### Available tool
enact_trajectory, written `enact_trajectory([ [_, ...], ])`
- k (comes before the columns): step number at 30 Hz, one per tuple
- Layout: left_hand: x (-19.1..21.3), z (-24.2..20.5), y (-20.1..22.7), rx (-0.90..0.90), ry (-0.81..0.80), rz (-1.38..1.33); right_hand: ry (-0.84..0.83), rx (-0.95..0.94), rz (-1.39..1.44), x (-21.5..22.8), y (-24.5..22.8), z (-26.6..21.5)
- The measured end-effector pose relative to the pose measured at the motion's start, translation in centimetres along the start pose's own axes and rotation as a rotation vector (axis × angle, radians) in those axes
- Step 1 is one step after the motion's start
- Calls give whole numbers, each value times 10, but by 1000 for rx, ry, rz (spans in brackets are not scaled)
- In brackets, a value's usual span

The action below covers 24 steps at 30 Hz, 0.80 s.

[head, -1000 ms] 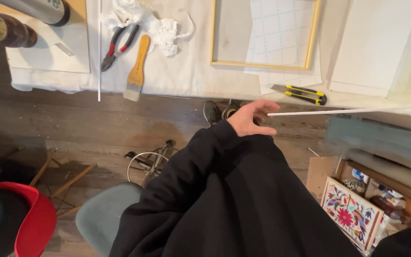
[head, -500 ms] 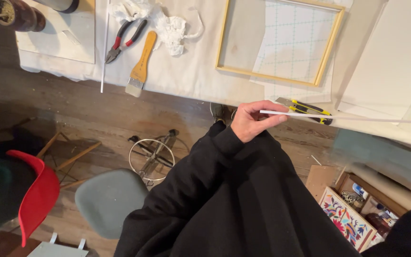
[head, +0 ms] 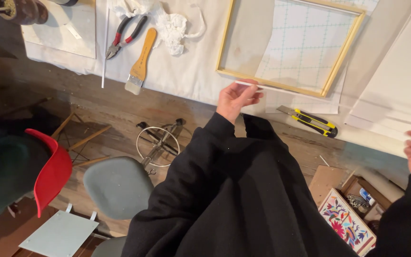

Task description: The person uses a utility knife to cut short lengths from a white plastic strip, repeatedly measuring against a wooden frame and trimming the ends. They handle the strip and knife with both hands, inspecting the cut pieces and placing them on the table.

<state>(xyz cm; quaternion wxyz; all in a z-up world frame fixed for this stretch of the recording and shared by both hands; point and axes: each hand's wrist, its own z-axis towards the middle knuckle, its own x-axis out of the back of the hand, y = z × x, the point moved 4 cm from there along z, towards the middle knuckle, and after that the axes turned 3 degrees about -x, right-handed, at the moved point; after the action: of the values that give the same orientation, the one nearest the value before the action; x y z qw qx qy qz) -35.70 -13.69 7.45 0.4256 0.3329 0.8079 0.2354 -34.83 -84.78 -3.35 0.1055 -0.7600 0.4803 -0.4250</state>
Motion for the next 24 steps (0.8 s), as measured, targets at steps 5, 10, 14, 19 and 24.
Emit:
enact_trajectory([
  [5,11,13,-1,-15,90,45,56,125,-142,-90,-178,-106],
  [10,14,12,-2,6,149,79,129,889,-598,-153,-322,-157],
  [14,16,17,0,27,183,79,25,858,-613,-182,-308,-132],
  [19,20,14,1,35,196,57,-62,804,-572,-186,-293,-120],
  [24,21,16,9,22,223,75,-106,807,-467,-184,-305,-127],
])
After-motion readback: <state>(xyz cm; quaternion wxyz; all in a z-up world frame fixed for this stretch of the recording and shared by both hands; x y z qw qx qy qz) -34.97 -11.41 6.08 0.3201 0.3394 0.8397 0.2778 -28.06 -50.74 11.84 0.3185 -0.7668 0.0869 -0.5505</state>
